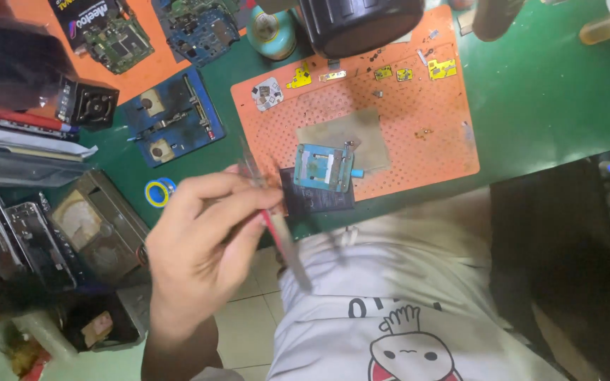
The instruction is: Technician repairing a mobile phone motherboard using a soldering iron, heat gun, and tweezers to replace components.
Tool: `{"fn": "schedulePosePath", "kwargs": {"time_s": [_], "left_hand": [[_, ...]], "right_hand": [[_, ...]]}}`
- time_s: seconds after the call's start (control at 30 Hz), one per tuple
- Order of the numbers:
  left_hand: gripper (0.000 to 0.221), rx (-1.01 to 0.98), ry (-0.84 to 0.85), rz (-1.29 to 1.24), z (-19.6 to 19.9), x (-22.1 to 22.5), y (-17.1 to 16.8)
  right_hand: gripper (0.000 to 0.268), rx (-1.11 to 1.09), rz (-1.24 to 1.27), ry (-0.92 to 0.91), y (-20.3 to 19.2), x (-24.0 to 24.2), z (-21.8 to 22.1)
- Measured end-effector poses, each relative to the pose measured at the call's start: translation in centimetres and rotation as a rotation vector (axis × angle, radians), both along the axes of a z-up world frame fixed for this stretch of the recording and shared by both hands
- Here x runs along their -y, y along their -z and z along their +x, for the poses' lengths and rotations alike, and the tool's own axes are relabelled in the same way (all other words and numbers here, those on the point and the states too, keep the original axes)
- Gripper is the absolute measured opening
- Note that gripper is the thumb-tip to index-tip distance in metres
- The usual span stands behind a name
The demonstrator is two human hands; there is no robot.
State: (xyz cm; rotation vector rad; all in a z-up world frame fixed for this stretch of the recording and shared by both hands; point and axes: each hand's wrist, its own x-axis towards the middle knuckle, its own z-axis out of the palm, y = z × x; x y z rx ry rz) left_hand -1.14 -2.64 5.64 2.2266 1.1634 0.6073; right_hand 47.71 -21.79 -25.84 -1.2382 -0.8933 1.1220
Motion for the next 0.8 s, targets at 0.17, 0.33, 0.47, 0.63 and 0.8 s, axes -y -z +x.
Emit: {"fn": "schedulePosePath", "kwargs": {"time_s": [0.17,0.33,0.47,0.63,0.8], "left_hand": [[0.016,0.435,-0.034,0.016,-2.3,-2.9,2.9],[0.014,0.752,0.054,-0.291,-0.5,-5.8,5.6],[0.015,0.851,0.090,-0.392,0.1,-6.5,7.8],[0.018,0.868,-0.010,-0.556,-0.1,-6.2,8.9],[0.015,0.891,-0.017,-0.561,-0.2,-6.3,9.3]], "right_hand": [[0.030,0.534,-0.268,-0.174,-26.6,-12.0,-23.0],[0.025,0.749,0.350,-0.416,-20.2,-14.5,-22.9],[0.018,0.711,0.485,-0.374,-19.1,-16.4,-24.3],[0.023,0.821,0.487,-0.381,-18.1,-16.3,-23.8],[0.036,0.857,0.434,-0.500,-18.3,-16.3,-22.8]]}}
